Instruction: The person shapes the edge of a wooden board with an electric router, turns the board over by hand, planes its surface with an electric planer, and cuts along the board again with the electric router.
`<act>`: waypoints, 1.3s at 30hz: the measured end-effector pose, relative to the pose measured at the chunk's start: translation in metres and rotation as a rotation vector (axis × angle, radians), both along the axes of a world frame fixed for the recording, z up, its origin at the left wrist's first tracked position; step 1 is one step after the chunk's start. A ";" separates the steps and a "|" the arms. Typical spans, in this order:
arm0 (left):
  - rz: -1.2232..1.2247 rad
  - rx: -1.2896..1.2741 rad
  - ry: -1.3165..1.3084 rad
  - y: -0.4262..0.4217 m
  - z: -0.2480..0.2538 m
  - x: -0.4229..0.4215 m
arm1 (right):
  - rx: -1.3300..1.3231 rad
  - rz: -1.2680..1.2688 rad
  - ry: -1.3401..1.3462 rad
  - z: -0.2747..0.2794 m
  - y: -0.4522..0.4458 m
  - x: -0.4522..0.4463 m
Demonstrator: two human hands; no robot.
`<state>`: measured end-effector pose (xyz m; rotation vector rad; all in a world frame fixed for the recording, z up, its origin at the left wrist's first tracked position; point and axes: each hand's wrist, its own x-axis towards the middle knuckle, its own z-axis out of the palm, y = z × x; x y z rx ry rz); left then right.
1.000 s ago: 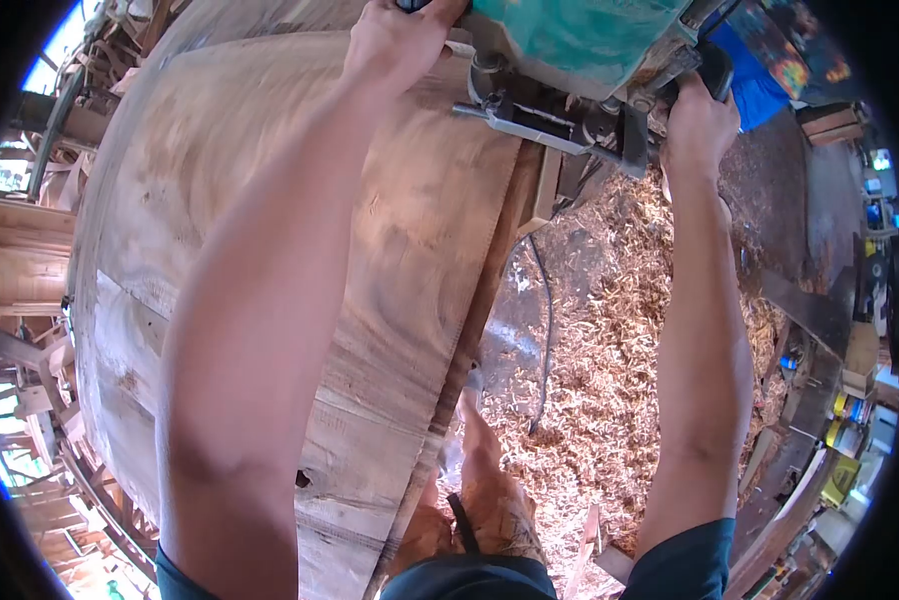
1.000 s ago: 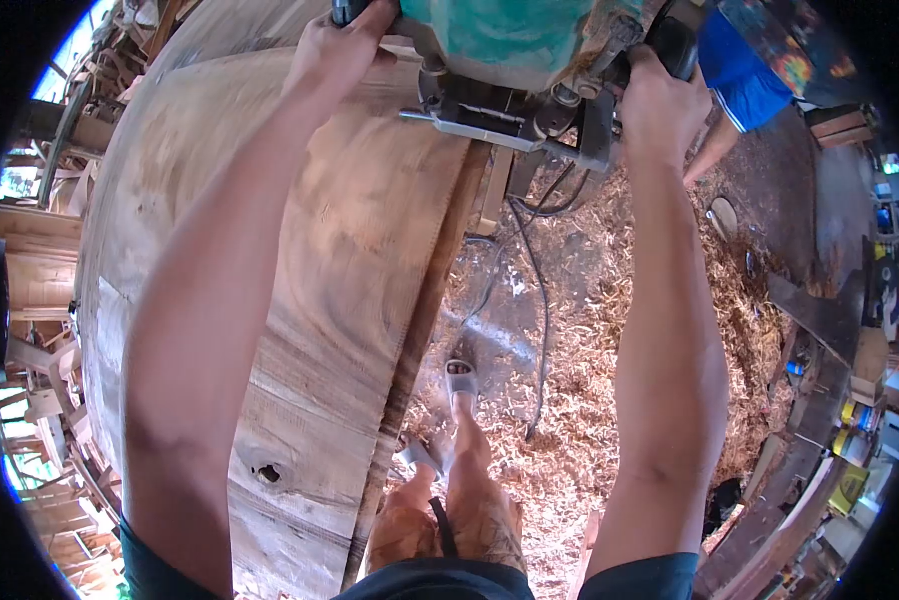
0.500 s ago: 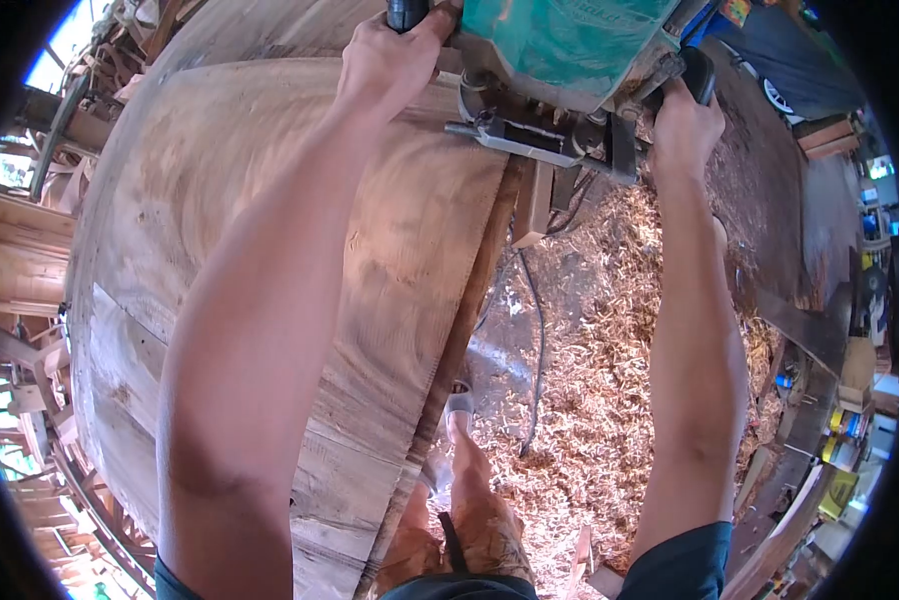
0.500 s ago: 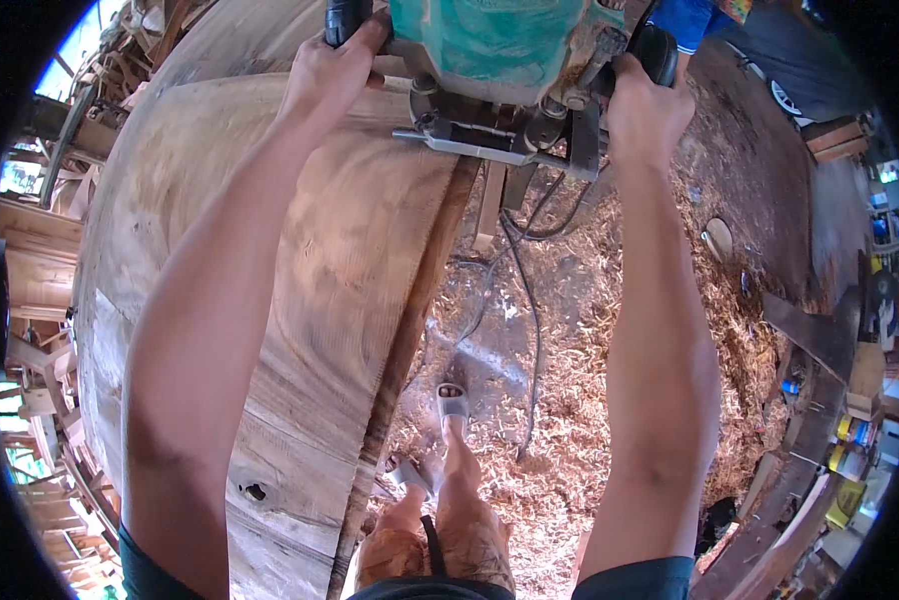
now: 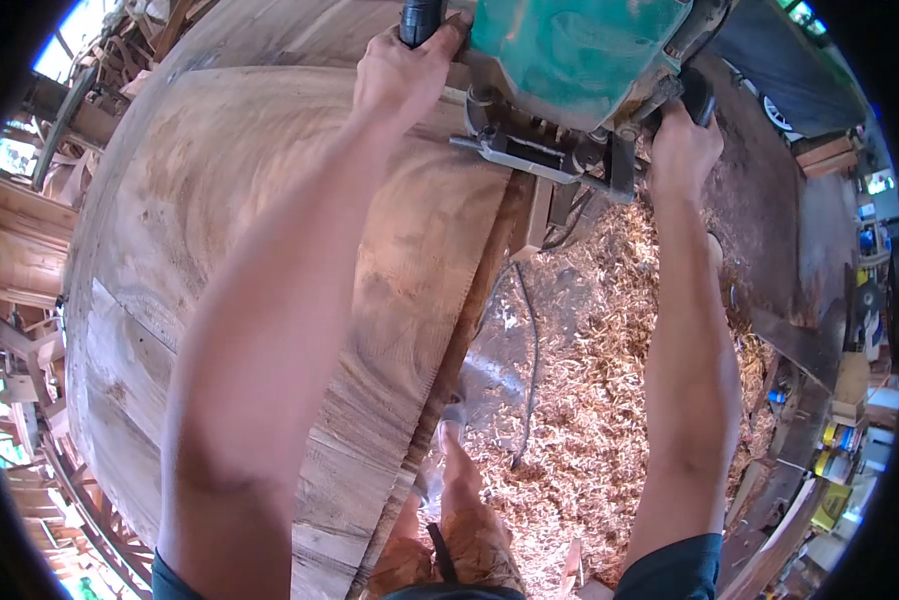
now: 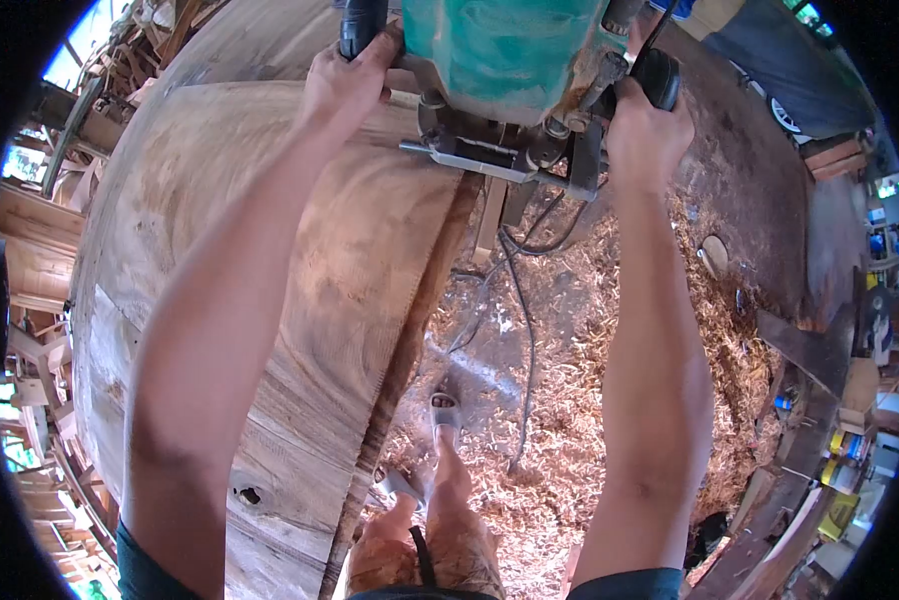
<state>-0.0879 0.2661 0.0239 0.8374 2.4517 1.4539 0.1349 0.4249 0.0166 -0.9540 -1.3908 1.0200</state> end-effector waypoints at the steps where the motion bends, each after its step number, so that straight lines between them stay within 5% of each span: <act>1: -0.003 0.001 0.004 0.001 -0.003 -0.001 | 0.002 0.006 -0.006 0.001 -0.002 0.002; 15: -0.328 -0.163 -0.090 -0.003 0.011 -0.013 | -0.055 -0.151 -0.066 0.011 -0.038 0.015; 39: -0.192 -0.041 -0.189 -0.058 0.008 0.015 | -0.093 -0.101 -0.037 0.012 -0.087 0.036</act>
